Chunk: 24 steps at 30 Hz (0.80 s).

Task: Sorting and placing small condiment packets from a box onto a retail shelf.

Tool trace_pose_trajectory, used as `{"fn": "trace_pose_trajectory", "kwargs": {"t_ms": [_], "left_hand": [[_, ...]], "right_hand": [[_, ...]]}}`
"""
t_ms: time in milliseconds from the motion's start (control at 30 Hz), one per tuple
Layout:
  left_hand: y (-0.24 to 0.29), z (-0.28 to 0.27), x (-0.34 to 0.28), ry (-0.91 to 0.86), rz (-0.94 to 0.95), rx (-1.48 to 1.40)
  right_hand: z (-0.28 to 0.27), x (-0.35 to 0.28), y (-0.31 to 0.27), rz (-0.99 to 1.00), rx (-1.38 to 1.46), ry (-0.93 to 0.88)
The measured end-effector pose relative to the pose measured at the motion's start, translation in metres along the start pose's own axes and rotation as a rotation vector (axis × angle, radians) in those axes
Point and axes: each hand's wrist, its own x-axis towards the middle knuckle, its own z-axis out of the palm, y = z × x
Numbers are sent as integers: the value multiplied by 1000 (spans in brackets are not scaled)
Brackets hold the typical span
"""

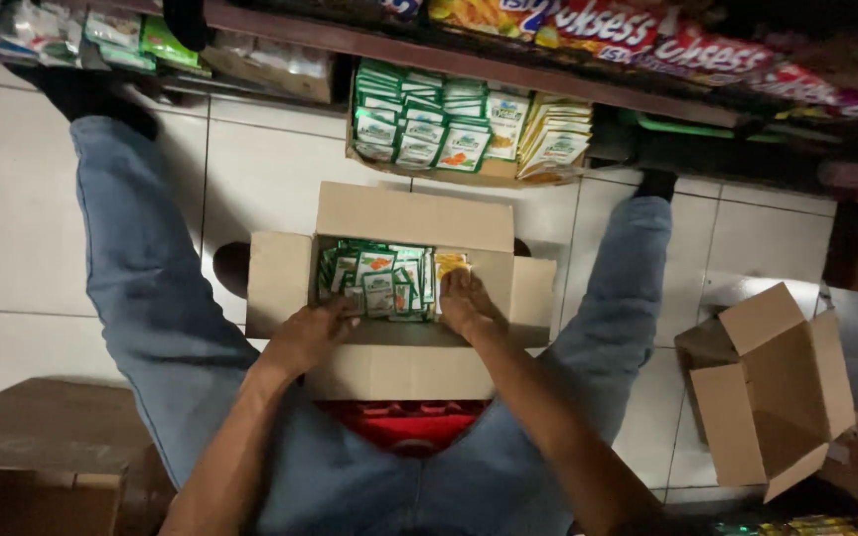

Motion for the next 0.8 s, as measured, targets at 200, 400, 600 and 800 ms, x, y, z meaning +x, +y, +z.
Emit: {"fn": "trace_pose_trajectory", "kwargs": {"t_ms": [200,400,600,800], "left_hand": [[9,-6,3,9,50,194],[18,-9,4,129,215,184],[34,-20,-2,-31,52,155],[11,-8,2,-16,10,122]], "right_hand": [[99,14,-27,147,-127,25],[89,15,-21,154,41,-70],[-2,5,-7,117,128,-68],[-135,-14,16,96,328,-123]]}}
